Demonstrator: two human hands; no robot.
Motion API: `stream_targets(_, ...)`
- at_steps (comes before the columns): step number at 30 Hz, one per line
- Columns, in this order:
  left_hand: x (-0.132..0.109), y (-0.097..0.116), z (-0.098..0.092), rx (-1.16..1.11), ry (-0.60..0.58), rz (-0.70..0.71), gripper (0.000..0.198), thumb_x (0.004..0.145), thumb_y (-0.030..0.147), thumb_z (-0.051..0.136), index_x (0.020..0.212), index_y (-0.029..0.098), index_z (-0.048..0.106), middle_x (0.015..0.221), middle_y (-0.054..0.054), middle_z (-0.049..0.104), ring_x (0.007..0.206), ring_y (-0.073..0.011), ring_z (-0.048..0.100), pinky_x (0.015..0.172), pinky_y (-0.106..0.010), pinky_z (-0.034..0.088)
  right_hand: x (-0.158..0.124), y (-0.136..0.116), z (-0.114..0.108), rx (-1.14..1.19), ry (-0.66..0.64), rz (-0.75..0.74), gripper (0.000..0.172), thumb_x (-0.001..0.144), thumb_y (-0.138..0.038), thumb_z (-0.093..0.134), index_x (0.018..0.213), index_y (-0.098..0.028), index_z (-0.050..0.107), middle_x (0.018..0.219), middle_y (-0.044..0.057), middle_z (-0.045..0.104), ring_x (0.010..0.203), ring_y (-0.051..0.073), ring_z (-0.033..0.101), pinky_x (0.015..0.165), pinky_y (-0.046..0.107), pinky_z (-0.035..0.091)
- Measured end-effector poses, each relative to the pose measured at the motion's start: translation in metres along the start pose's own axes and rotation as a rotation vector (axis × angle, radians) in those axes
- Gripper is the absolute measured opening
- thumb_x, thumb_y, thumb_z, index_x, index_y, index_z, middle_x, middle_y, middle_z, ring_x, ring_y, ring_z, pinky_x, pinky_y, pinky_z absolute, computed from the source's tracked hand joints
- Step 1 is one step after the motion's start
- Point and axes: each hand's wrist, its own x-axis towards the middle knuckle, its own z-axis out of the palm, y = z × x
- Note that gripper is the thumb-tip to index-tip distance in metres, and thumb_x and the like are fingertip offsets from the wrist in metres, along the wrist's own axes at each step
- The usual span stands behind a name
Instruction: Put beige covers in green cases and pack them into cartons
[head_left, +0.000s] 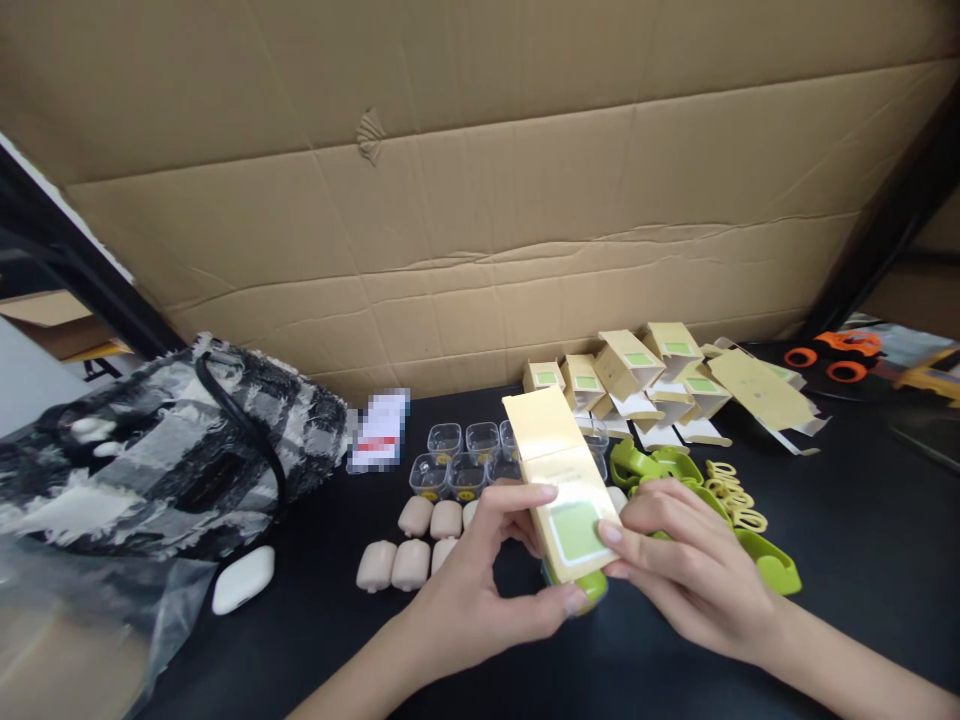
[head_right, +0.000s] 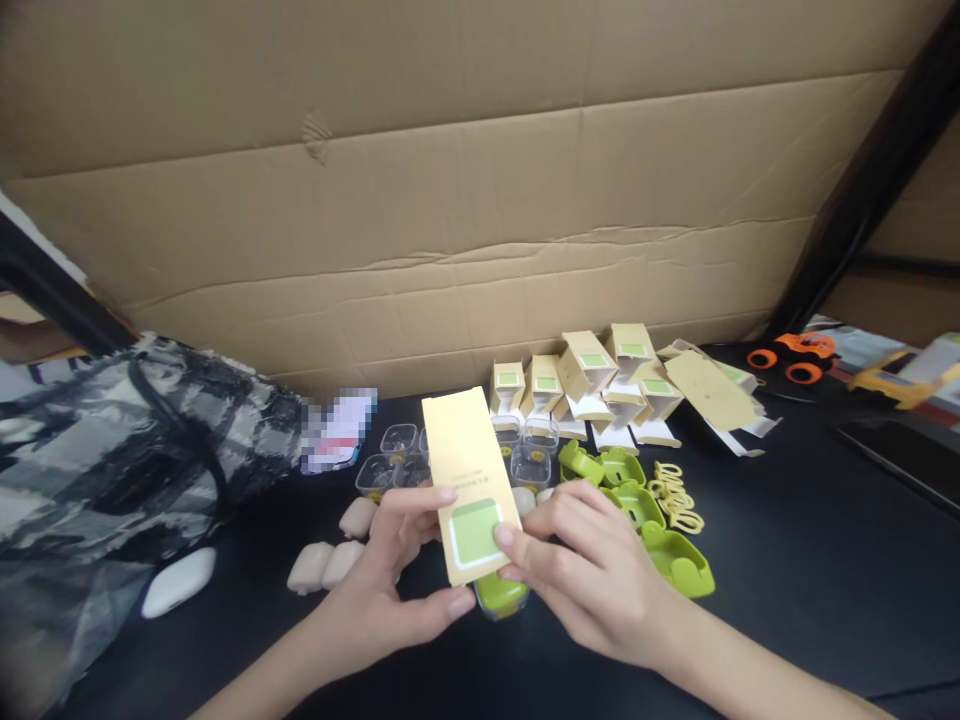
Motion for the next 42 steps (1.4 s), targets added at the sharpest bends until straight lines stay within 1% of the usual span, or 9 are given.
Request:
stream_targets(5, -0.001, -0.004, 0.003, -0.021, 0.014, 0.028, 0.051, 0.081, 0.025, 0.067, 0.121, 0.042, 0.04, 0.115, 0.0, 0.052, 0.099, -0.0176, 0.058, 0.086, -0.034, 0.048, 0.002, -0.001, 0.0, 0.006, 0.015, 0.005, 0.033, 0.086, -0.005, 0.055, 0.116, -0.019, 0.053, 0.077, 0.003, 0.061, 0.069, 0.015, 0.055, 0.066, 0.034, 0.048)
stream_targets(10, 0.009, 0.007, -0.004, -0.259, 0.079, -0.098, 0.081, 0.084, 0.041, 0.062, 0.139, 0.038, 0.004, 0.103, -0.002, 0.056, 0.095, -0.0194, 0.06, 0.09, -0.042, 0.047, 0.003, -0.003, -0.001, 0.016, -0.054, -0.101, 0.035, 0.086, -0.005, 0.056, 0.118, -0.017, 0.051, 0.08, 0.004, 0.064, 0.072, 0.016, 0.057, 0.071, 0.034, 0.049)
stream_targets(13, 0.012, 0.016, -0.014, -0.168, 0.089, -0.137, 0.061, 0.084, 0.039, 0.061, 0.132, 0.028, 0.026, 0.105, -0.006, 0.055, 0.099, -0.0202, 0.057, 0.089, -0.038, 0.047, 0.005, -0.004, -0.005, 0.174, -0.068, 0.012, 0.038, 0.084, -0.009, 0.057, 0.119, -0.019, 0.047, 0.088, 0.004, 0.065, 0.079, 0.017, 0.06, 0.078, 0.035, 0.049)
stream_targets(16, 0.007, 0.021, -0.023, -0.071, 0.115, -0.002, 0.057, 0.079, 0.03, 0.066, 0.123, 0.029, 0.031, 0.114, -0.006, 0.052, 0.099, -0.0188, 0.057, 0.083, -0.031, 0.049, 0.01, -0.003, -0.01, 0.198, -0.124, 0.197, 0.029, 0.083, -0.011, 0.056, 0.11, -0.021, 0.051, 0.093, 0.005, 0.063, 0.088, 0.019, 0.059, 0.079, 0.036, 0.047)
stream_targets(21, -0.008, 0.02, -0.021, 0.003, 0.083, 0.115, 0.067, 0.07, 0.018, 0.071, 0.118, 0.032, 0.027, 0.11, -0.002, 0.052, 0.099, -0.0181, 0.058, 0.085, -0.031, 0.049, 0.018, 0.0, -0.008, 0.076, -0.469, 0.141, 0.007, 0.086, -0.025, 0.06, 0.091, -0.021, 0.061, 0.091, 0.004, 0.066, 0.087, 0.02, 0.061, 0.088, 0.042, 0.044)
stream_targets(27, -0.022, 0.005, -0.003, -0.061, 0.023, 0.194, 0.067, 0.063, 0.017, 0.078, 0.107, 0.032, 0.031, 0.111, -0.004, 0.047, 0.104, -0.0222, 0.054, 0.087, -0.039, 0.05, 0.017, 0.004, -0.006, 0.117, -0.542, 0.167, 0.014, 0.095, -0.02, 0.046, 0.093, -0.02, 0.06, 0.092, 0.004, 0.067, 0.088, 0.018, 0.063, 0.088, 0.04, 0.046)
stream_targets(32, -0.027, -0.012, 0.01, -0.064, -0.083, 0.295, 0.085, 0.059, 0.016, 0.082, 0.117, 0.035, 0.023, 0.111, -0.007, 0.049, 0.098, -0.0229, 0.058, 0.077, -0.035, 0.053, 0.016, 0.008, -0.007, 0.158, -0.412, 0.348, 0.009, 0.095, -0.019, 0.047, 0.092, -0.02, 0.056, 0.088, 0.004, 0.065, 0.085, 0.017, 0.062, 0.078, 0.034, 0.05)
stream_targets(36, -0.026, -0.014, 0.011, 0.138, -0.192, 0.159, 0.071, 0.066, 0.01, 0.07, 0.121, 0.029, 0.029, 0.115, -0.01, 0.05, 0.108, -0.026, 0.055, 0.088, -0.041, 0.05, 0.019, 0.014, -0.012, 0.13, -0.146, 0.394, 0.008, 0.092, -0.015, 0.051, 0.095, -0.021, 0.056, 0.091, 0.005, 0.064, 0.086, 0.017, 0.062, 0.075, 0.031, 0.05)
stream_targets(42, -0.027, -0.019, 0.012, 0.143, -0.119, -0.017, 0.055, 0.074, 0.021, 0.071, 0.103, 0.029, 0.026, 0.124, -0.008, 0.05, 0.111, -0.0232, 0.057, 0.09, -0.041, 0.05, 0.034, 0.008, -0.021, 0.161, 0.088, 0.442, 0.007, 0.089, -0.019, 0.057, 0.091, -0.024, 0.062, 0.088, 0.004, 0.065, 0.086, 0.019, 0.063, 0.067, 0.03, 0.053)
